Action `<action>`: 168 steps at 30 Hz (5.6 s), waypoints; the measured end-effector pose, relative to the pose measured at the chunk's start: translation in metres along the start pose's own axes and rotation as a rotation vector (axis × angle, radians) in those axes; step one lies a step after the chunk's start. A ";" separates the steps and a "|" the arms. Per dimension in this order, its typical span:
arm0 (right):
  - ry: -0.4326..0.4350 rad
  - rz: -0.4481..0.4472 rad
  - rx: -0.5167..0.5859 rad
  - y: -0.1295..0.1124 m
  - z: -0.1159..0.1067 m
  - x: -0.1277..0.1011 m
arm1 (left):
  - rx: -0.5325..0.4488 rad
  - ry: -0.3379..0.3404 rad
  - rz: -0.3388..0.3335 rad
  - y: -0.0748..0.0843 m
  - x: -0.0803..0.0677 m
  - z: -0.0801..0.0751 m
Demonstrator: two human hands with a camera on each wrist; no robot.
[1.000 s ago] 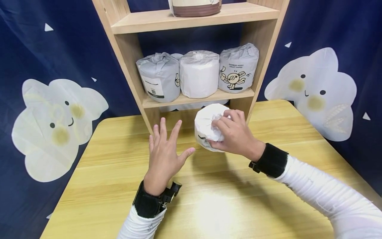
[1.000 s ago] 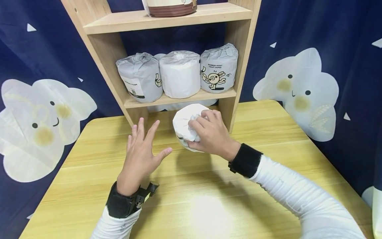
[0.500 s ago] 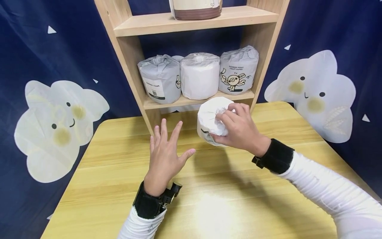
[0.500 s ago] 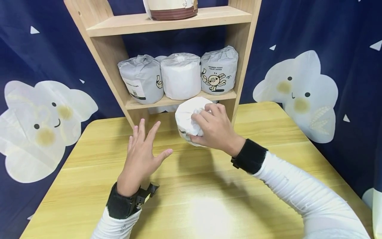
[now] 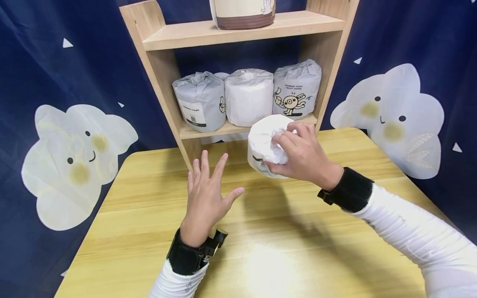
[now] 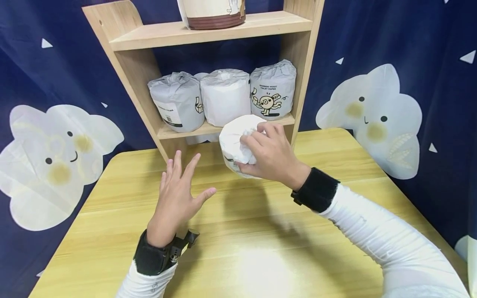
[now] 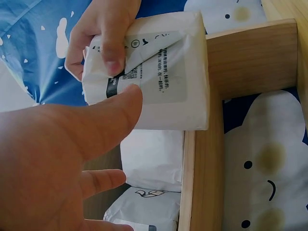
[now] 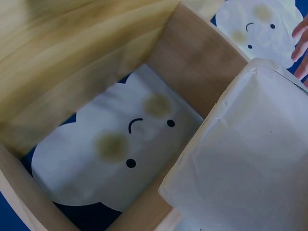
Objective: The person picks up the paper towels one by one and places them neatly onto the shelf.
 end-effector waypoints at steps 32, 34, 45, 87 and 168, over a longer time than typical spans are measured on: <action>0.144 0.011 0.025 0.012 -0.041 0.029 | -0.004 0.012 -0.003 0.001 -0.003 -0.004; 0.154 0.012 0.022 0.014 -0.043 0.030 | -0.005 0.011 -0.004 0.001 -0.003 -0.003; 0.167 -0.003 0.011 0.021 -0.055 0.038 | 0.008 0.003 -0.008 0.002 -0.003 -0.003; 0.231 -0.051 -0.046 0.042 -0.098 0.081 | -0.018 -0.018 -0.009 0.002 -0.005 0.000; -0.070 0.119 -0.282 0.112 -0.136 0.164 | -0.025 -0.005 0.017 0.006 -0.003 -0.001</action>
Point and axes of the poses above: each hand's wrist, its own x-axis towards the middle knuckle, its own z-axis out of the palm, y = z × x, the point moved 10 cm from there along x, towards the middle knuckle, and after that the axes turned 2 degrees about -x, right-handed, at the moved point
